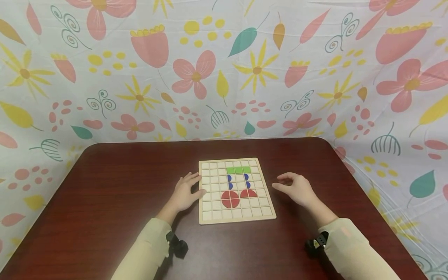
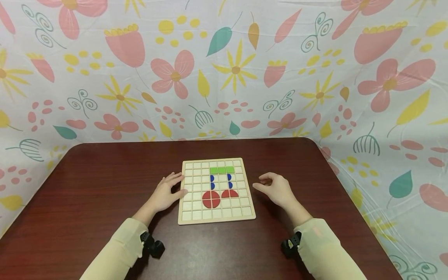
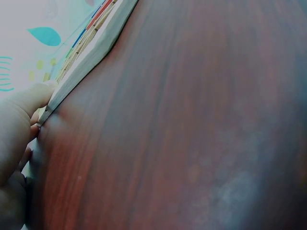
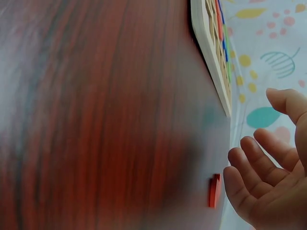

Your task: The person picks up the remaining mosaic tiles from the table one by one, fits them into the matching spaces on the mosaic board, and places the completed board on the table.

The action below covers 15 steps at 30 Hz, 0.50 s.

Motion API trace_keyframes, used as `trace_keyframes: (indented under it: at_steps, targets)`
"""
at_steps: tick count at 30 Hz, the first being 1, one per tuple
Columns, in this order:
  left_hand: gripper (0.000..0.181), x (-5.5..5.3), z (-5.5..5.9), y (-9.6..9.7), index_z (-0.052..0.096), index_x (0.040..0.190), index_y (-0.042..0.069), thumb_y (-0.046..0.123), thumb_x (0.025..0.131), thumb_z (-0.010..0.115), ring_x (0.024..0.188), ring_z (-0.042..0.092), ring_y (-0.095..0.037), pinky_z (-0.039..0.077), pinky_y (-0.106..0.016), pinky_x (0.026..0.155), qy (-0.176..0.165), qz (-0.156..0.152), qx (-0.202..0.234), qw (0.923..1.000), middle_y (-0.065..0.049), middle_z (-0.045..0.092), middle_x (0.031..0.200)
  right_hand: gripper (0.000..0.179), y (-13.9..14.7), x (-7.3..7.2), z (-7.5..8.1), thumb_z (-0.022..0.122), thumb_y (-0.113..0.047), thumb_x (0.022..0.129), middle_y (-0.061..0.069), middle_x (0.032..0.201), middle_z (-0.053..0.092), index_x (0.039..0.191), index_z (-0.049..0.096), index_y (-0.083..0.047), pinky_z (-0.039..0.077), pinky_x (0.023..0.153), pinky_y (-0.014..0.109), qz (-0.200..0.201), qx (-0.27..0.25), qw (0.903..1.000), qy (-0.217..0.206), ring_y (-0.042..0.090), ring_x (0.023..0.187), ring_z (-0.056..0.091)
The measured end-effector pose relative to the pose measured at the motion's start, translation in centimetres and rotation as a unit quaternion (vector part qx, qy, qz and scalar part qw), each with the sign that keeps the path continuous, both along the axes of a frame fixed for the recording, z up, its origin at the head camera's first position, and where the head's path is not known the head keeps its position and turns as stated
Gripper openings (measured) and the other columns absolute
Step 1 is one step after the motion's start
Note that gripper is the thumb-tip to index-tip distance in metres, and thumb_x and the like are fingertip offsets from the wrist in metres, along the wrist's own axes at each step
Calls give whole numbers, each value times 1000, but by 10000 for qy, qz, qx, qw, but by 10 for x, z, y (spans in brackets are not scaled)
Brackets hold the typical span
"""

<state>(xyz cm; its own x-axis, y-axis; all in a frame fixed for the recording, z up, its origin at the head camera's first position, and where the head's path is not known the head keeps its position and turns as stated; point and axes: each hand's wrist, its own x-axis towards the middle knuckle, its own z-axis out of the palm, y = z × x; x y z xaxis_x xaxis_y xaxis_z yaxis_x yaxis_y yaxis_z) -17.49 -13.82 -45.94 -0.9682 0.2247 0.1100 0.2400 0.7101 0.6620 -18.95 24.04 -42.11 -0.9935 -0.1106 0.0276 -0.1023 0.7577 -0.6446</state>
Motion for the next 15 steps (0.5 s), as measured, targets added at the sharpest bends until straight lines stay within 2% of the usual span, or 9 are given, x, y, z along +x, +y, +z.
trace_keyframes:
  at_steps: [4,9,15]
  targets:
    - [57,0,1,0,51,135,1,28,87,67,141,27,-37,13,-60,114,3,-25,20,10000,-16,45,144,48,6,1,3,72,-44,80,11,101,71,110,66,-6,50,72,32,-119,168,9998,30,25,93,66]
    - [57,0,1,0,51,135,1,28,87,67,142,27,-37,13,-61,114,0,-35,3,10000,-16,44,145,46,14,1,5,74,-38,80,15,103,70,109,66,-3,51,73,36,-190,256,9995,57,29,93,66]
    - [57,0,0,0,51,135,2,29,87,67,142,26,-37,13,-60,114,3,-34,-26,10000,-16,44,145,39,23,-1,1,75,-31,79,16,101,71,106,67,-3,50,70,32,-258,326,9991,63,27,89,69]
